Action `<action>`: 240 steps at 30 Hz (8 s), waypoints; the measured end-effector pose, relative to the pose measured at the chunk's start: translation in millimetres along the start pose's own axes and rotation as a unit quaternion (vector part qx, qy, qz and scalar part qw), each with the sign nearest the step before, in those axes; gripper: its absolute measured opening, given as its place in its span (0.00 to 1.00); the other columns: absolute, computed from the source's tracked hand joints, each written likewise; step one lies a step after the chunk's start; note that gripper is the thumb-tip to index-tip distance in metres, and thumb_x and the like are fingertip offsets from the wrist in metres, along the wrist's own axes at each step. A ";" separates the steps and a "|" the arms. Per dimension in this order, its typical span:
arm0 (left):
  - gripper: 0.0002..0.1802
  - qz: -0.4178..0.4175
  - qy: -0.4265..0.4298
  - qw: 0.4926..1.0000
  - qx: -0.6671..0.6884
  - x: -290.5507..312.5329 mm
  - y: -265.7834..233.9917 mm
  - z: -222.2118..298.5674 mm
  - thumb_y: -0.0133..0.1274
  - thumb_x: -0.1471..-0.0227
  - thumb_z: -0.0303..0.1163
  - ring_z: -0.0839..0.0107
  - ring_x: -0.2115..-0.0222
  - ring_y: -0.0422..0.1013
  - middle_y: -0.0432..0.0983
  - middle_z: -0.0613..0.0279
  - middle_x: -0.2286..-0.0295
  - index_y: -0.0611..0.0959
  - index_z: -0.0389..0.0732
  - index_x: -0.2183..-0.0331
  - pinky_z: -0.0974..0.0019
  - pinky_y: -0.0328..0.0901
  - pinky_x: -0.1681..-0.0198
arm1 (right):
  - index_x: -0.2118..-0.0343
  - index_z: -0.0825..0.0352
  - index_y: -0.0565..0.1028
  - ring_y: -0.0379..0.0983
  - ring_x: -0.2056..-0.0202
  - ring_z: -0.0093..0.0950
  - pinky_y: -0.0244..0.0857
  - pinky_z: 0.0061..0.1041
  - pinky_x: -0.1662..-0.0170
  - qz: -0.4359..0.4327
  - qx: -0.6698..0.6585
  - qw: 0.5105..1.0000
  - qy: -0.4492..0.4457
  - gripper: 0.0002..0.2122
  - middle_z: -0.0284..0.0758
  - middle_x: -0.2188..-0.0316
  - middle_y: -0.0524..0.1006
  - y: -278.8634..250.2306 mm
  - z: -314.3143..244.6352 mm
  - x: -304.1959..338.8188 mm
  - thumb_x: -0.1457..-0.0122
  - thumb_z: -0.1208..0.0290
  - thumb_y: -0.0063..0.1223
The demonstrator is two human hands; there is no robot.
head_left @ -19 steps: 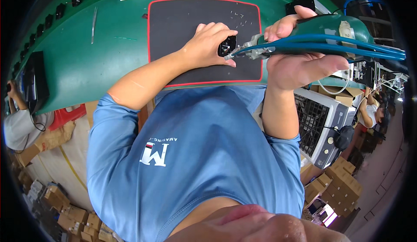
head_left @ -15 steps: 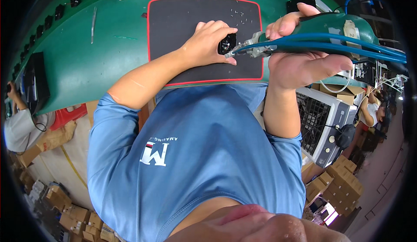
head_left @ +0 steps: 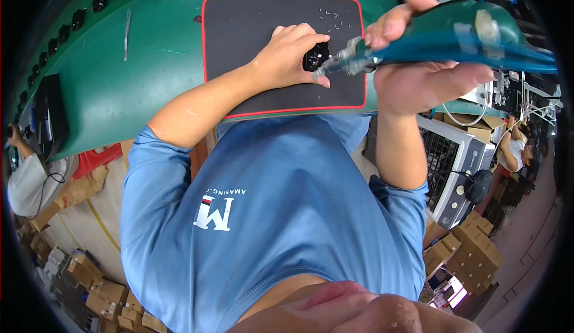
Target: The person assembles small electronic components into a housing using an electric screwdriver to secure screws.
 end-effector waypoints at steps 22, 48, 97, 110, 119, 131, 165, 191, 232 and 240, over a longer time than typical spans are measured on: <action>0.48 0.013 0.005 1.000 0.022 0.5 -6.9 4.9 0.73 0.73 0.57 0.65 0.59 0.69 0.71 0.64 0.63 0.78 0.43 0.49 0.59 0.56 0.56 | 0.59 0.74 0.70 0.68 0.84 0.26 0.67 0.21 0.78 0.121 0.061 0.991 -0.007 0.48 0.36 0.85 0.70 35.4 -6.2 -9.7 0.45 0.22 0.23; 0.49 -0.022 -0.012 0.999 0.041 2.2 -10.0 3.0 0.72 0.72 0.58 0.64 0.58 0.69 0.72 0.64 0.62 0.79 0.42 0.49 0.60 0.55 0.54 | 0.53 0.75 0.71 0.71 0.79 0.29 0.69 0.29 0.72 -0.055 -0.056 0.997 -0.028 0.54 0.40 0.77 0.76 22.2 15.8 -5.7 0.51 0.17 0.23; 0.45 -0.049 -0.105 0.971 -0.209 -268.9 57.0 -115.4 0.69 0.61 0.53 0.57 0.43 0.64 0.70 0.56 0.46 0.74 0.42 0.44 0.49 0.52 0.43 | 0.53 0.75 0.71 0.70 0.80 0.21 0.62 0.17 0.79 0.148 0.212 0.965 0.039 0.45 0.35 0.80 0.73 -100.0 -80.0 76.9 0.47 0.25 0.43; 0.41 -0.038 -0.093 0.992 0.081 -32.1 -16.2 -14.8 0.67 0.58 0.41 0.55 0.45 0.62 0.67 0.54 0.48 0.71 0.43 0.42 0.52 0.55 0.41 | 0.51 0.76 0.70 0.69 0.79 0.23 0.65 0.20 0.76 0.101 0.155 0.982 0.039 0.47 0.35 0.80 0.72 -63.2 -43.0 27.7 0.47 0.24 0.41; 0.48 -0.019 0.012 1.000 -0.011 -6.9 -5.5 -5.1 0.72 0.66 0.53 0.60 0.53 0.68 0.70 0.60 0.55 0.74 0.43 0.45 0.57 0.56 0.50 | 0.54 0.77 0.71 0.69 0.81 0.26 0.67 0.24 0.77 0.072 0.127 0.989 -0.020 0.53 0.37 0.82 0.72 13.0 -29.0 -17.7 0.50 0.18 0.27; 0.46 -0.025 0.011 1.000 -0.005 -1.5 -4.1 -2.5 0.73 0.66 0.51 0.60 0.53 0.68 0.71 0.61 0.56 0.75 0.44 0.46 0.56 0.56 0.50 | 0.56 0.76 0.72 0.69 0.81 0.26 0.67 0.24 0.76 0.089 0.175 0.980 -0.006 0.51 0.37 0.82 0.72 13.3 -9.3 6.0 0.50 0.18 0.29; 0.47 -0.028 -0.012 0.999 0.018 -2.0 -2.7 -6.8 0.73 0.67 0.51 0.64 0.57 0.68 0.70 0.63 0.60 0.75 0.46 0.45 0.59 0.55 0.53 | 0.53 0.75 0.71 0.68 0.81 0.28 0.66 0.25 0.76 -0.017 -0.034 0.998 -0.044 0.55 0.39 0.79 0.73 35.8 -47.6 -30.6 0.52 0.16 0.21; 0.42 -0.010 -0.007 0.999 0.046 -2.2 -8.4 -2.7 0.73 0.66 0.52 0.66 0.55 0.68 0.71 0.64 0.61 0.78 0.47 0.49 0.59 0.54 0.53 | 0.56 0.72 0.71 0.68 0.81 0.25 0.66 0.23 0.76 0.061 0.166 0.984 0.002 0.50 0.36 0.81 0.71 17.6 12.4 -0.3 0.50 0.18 0.26; 0.52 -0.100 -0.069 0.965 -0.234 -248.1 26.5 -95.3 0.67 0.58 0.55 0.53 0.39 0.58 0.62 0.51 0.41 0.65 0.41 0.39 0.44 0.52 0.40 | 0.54 0.74 0.71 0.67 0.81 0.23 0.61 0.18 0.78 0.172 0.222 0.960 0.016 0.47 0.35 0.81 0.71 -105.0 -76.8 64.8 0.49 0.22 0.39; 0.51 -0.073 -0.108 0.971 -0.201 -266.0 63.0 -101.7 0.68 0.60 0.54 0.55 0.42 0.62 0.69 0.50 0.45 0.68 0.37 0.40 0.48 0.52 0.41 | 0.54 0.77 0.70 0.67 0.82 0.22 0.62 0.18 0.79 0.185 0.225 0.956 0.019 0.49 0.35 0.81 0.70 -106.1 -77.4 72.2 0.50 0.21 0.39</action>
Point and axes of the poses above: each hand's wrist, its own x-axis away from the middle knuckle, its own y-axis out of the palm, z = x × y, the point moved 8 cm from there along -x, towards the middle knuckle
